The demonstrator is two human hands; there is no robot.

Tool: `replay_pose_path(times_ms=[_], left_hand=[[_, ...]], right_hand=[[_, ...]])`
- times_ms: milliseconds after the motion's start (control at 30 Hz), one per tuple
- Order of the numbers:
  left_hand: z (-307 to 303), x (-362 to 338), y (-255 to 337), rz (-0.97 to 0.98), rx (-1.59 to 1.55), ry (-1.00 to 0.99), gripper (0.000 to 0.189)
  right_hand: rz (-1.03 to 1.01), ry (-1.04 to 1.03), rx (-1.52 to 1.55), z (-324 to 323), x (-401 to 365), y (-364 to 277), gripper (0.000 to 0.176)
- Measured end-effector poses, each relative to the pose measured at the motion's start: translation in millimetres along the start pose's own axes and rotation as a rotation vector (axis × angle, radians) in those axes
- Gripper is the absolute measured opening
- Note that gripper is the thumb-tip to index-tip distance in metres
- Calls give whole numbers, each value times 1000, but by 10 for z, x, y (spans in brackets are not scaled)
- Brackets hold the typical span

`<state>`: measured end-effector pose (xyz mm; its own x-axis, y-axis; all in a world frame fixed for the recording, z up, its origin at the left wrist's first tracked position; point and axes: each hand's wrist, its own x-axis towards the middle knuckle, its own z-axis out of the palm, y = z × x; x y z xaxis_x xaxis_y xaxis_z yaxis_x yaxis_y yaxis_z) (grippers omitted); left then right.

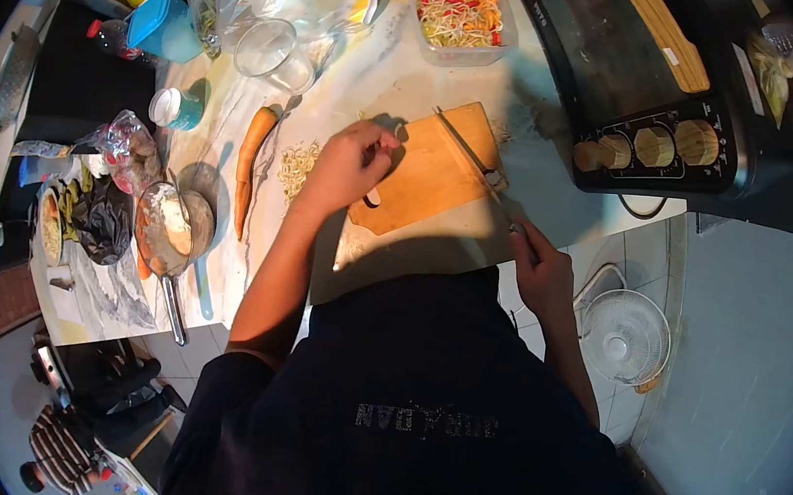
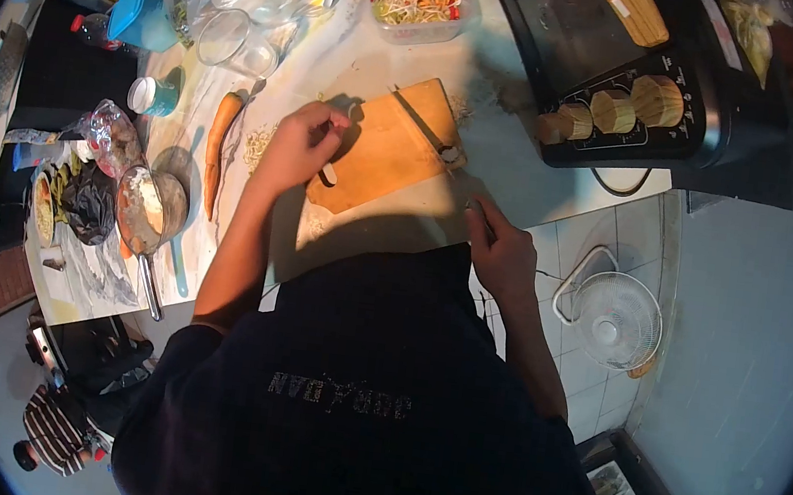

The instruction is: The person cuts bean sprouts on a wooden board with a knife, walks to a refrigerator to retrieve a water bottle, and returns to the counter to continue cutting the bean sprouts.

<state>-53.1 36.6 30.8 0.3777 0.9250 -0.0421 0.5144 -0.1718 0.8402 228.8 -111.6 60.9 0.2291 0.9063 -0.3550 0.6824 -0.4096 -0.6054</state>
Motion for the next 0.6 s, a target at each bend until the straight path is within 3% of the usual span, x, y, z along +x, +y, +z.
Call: replay_pose_path(times_ms=[67, 200, 433, 600], left_hand=[[-49, 198, 17, 168, 32, 71, 16], [-137, 746, 172, 285, 81, 150, 14], [-105, 1458, 270, 298, 223, 252, 26], [-176, 1207, 207, 289, 193, 285, 27]], right_hand=[[-21, 97, 23, -6, -6, 97, 37], [-18, 141, 84, -80, -20, 189, 38], [-5, 175, 159, -35, -78, 284, 37], [-12, 172, 178, -16, -73, 265, 37]])
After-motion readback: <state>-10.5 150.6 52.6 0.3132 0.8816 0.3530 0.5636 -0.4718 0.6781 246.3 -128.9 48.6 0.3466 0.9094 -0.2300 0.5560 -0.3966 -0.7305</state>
